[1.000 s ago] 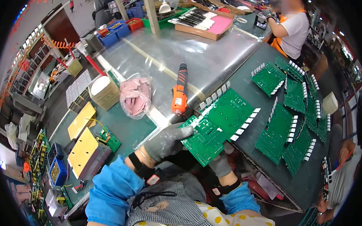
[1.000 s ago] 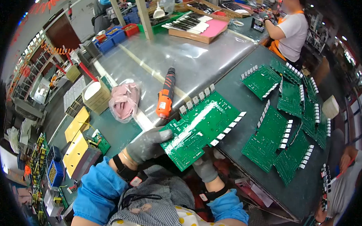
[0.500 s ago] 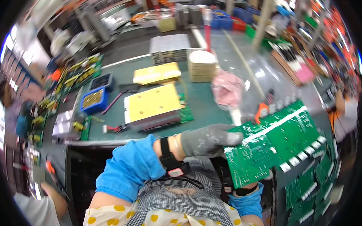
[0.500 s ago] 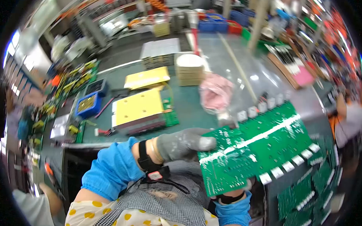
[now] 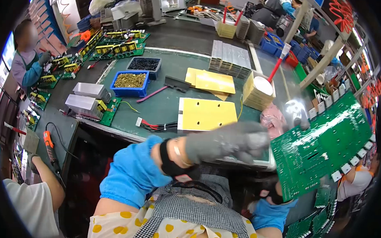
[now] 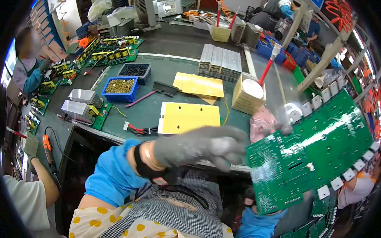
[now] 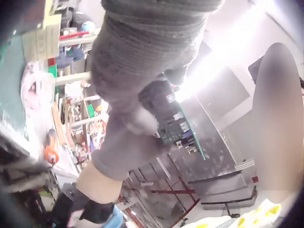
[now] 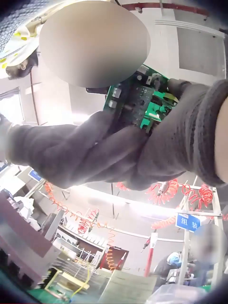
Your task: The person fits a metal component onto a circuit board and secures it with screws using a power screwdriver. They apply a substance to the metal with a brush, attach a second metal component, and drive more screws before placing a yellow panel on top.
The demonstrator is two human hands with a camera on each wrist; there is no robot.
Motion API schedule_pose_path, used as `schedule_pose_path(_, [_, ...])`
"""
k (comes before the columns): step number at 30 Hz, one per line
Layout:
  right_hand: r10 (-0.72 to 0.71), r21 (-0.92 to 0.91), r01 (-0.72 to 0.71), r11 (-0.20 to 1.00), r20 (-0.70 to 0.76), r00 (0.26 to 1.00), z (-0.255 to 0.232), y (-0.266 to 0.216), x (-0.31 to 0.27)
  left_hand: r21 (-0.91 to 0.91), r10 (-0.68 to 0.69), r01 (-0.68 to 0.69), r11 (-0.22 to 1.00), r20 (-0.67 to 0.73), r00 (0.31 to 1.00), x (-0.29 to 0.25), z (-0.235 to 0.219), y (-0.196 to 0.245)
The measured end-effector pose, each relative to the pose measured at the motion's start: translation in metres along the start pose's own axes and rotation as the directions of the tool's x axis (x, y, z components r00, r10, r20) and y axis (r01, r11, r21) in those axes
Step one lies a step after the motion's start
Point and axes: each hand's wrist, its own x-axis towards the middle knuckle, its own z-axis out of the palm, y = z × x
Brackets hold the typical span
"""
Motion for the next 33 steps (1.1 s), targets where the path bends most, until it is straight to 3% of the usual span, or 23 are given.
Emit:
schedule_pose_path(2, [-0.057,-0.163,0.08,0.983,0.141,0.988,0.006,-0.027,0.028,0.141,0.21,-0.199,0.97,-0.067,0.975,-0.029,-0.03,0.011])
schedule_pose_path(3, [-0.073,-0.236,0.125,0.964,0.218,0.973,0.012,-0.039,0.041,0.129,0.278,-0.256,0.958,-0.194,0.941,-0.05,-0.038,0.021])
schedule_pose_path(4, [-0.083,-0.304,0.18,0.935,0.307,0.948,0.02,-0.05,0.055,0.318,0.369,-0.294,0.902,-0.211,0.905,-0.064,-0.072,0.019])
schedule_pose_path(5, [-0.086,-0.36,0.24,0.901,0.395,0.915,0.029,-0.06,0.067,0.262,0.424,-0.346,0.901,-0.352,0.835,-0.084,-0.071,0.03])
schedule_pose_path(6, [-0.086,-0.404,0.31,0.861,0.484,0.871,0.04,-0.068,0.079,0.326,0.482,-0.366,0.872,-0.438,0.759,-0.097,-0.08,0.035])
schedule_pose_path(7, [-0.077,-0.428,0.38,0.82,0.575,0.814,0.051,-0.075,0.09,0.378,0.504,-0.346,0.859,-0.504,0.701,-0.107,-0.087,0.039])
schedule_pose_path(10, [-0.043,-0.404,0.607,0.684,0.809,0.587,0.099,-0.086,0.113,0.576,0.509,-0.114,0.81,-0.593,0.624,-0.117,-0.104,0.041])
schedule_pose_path(13, [-0.051,-0.321,0.802,0.505,0.916,0.398,0.133,-0.084,0.128,0.645,0.42,0.021,0.764,-0.522,0.742,-0.119,-0.118,0.026])
schedule_pose_path(15, [-0.002,-0.295,0.761,0.578,0.932,0.362,0.151,-0.07,0.131,0.738,0.371,0.106,0.667,-0.452,0.811,-0.12,-0.128,0.019])
schedule_pose_path(19, [0.079,-0.27,0.767,0.583,0.958,0.277,0.172,-0.057,0.141,0.896,0.442,0.109,0.431,-0.315,0.84,-0.115,-0.131,0.02])
schedule_pose_path(23, [0.079,-0.268,0.78,0.566,0.959,0.272,0.178,-0.038,0.147,0.985,0.449,0.062,0.161,-0.129,0.884,-0.095,-0.126,0.028])
schedule_pose_path(33, [0.148,-0.262,0.74,0.62,0.965,0.218,0.184,-0.02,0.159,0.987,0.328,0.149,0.057,-0.16,0.931,-0.071,-0.136,0.019])
